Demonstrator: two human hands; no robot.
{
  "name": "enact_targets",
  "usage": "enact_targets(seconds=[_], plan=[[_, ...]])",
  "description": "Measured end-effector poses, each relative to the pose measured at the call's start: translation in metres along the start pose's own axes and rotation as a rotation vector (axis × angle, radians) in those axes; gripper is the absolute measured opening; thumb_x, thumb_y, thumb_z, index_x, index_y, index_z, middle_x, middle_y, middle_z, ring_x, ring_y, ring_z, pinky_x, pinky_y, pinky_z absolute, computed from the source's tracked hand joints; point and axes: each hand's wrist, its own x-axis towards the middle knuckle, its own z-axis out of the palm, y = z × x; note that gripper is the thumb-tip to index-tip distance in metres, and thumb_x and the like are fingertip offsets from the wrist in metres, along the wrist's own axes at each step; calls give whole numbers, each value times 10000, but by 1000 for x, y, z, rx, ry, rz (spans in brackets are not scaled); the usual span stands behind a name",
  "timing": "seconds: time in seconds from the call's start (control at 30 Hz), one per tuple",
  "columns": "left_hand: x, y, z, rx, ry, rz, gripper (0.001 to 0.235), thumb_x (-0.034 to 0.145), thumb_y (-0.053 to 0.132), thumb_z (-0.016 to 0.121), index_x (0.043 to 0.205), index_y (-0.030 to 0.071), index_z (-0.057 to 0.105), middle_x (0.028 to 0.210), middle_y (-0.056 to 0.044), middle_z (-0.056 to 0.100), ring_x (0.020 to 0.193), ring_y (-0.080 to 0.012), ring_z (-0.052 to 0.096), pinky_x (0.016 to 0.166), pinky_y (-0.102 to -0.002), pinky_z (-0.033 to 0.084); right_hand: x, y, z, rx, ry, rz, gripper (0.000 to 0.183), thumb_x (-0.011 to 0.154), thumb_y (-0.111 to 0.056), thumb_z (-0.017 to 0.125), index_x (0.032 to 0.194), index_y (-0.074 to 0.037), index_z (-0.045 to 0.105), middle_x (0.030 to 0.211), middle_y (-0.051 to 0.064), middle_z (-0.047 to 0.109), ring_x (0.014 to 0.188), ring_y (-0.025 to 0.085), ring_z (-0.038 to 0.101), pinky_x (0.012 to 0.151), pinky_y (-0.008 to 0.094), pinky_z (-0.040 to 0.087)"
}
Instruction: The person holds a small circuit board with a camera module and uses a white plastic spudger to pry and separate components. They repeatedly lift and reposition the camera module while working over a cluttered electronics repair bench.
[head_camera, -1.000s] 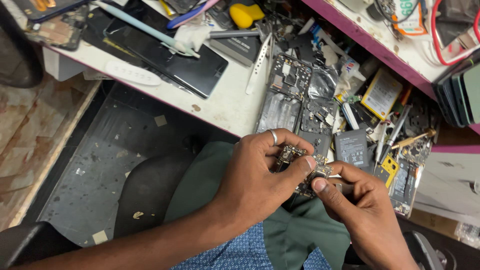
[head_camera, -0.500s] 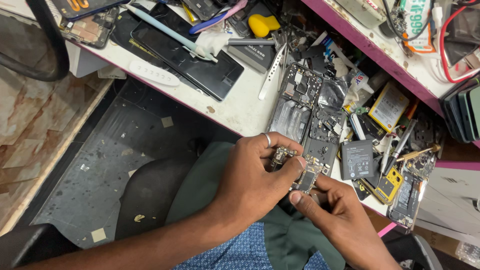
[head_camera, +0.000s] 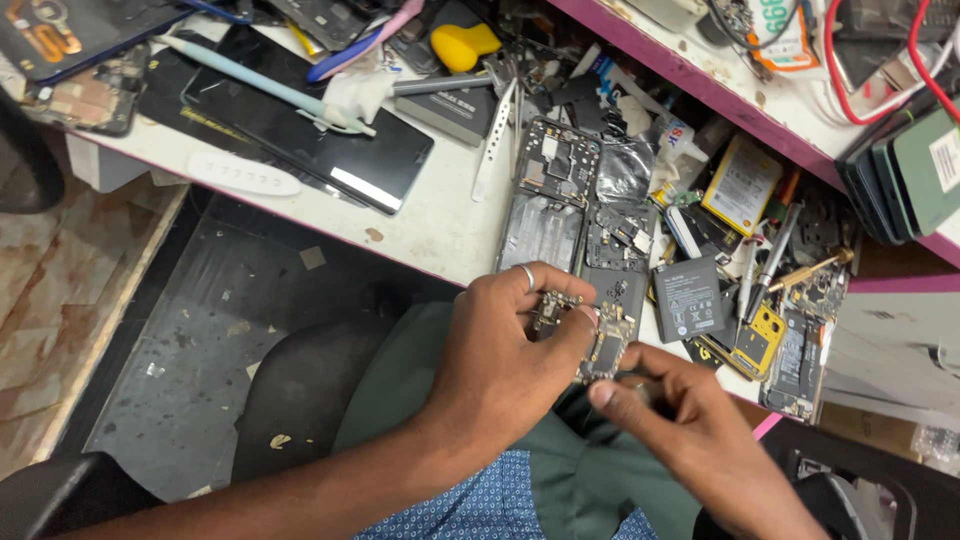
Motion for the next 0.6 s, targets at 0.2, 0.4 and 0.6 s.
enact_targets(seconds=[0.2, 0.4, 0.6], plan=[[8, 2, 8, 52, 30, -110, 218, 852, 111, 683, 1030, -15, 694, 656, -57, 702, 490, -56, 561, 418, -277, 422, 0, -3, -33, -145, 272, 133, 237, 924, -280, 662, 1003, -59, 699, 570, -66, 392, 504, 52, 265, 449, 295, 180], [14, -2, 13, 6, 22, -94, 233, 863, 83, 665, 1060, -40, 673, 718, -36, 732, 543, -24, 595, 433, -243, 438, 5, 6, -52, -84, 301, 128, 236, 932, -256, 659, 1029, -42, 679, 571, -73, 386, 496, 46, 258, 435, 293, 178], [14, -5, 12, 12, -19, -161, 224, 867, 82, 668, 1061, -30, 685, 681, -78, 722, 507, -55, 564, 419, -253, 409, 11, 11, -55, -78, 270, 139, 199, 938, -216, 662, 1021, -35, 678, 580, -83, 390, 510, 42, 258, 443, 290, 182]])
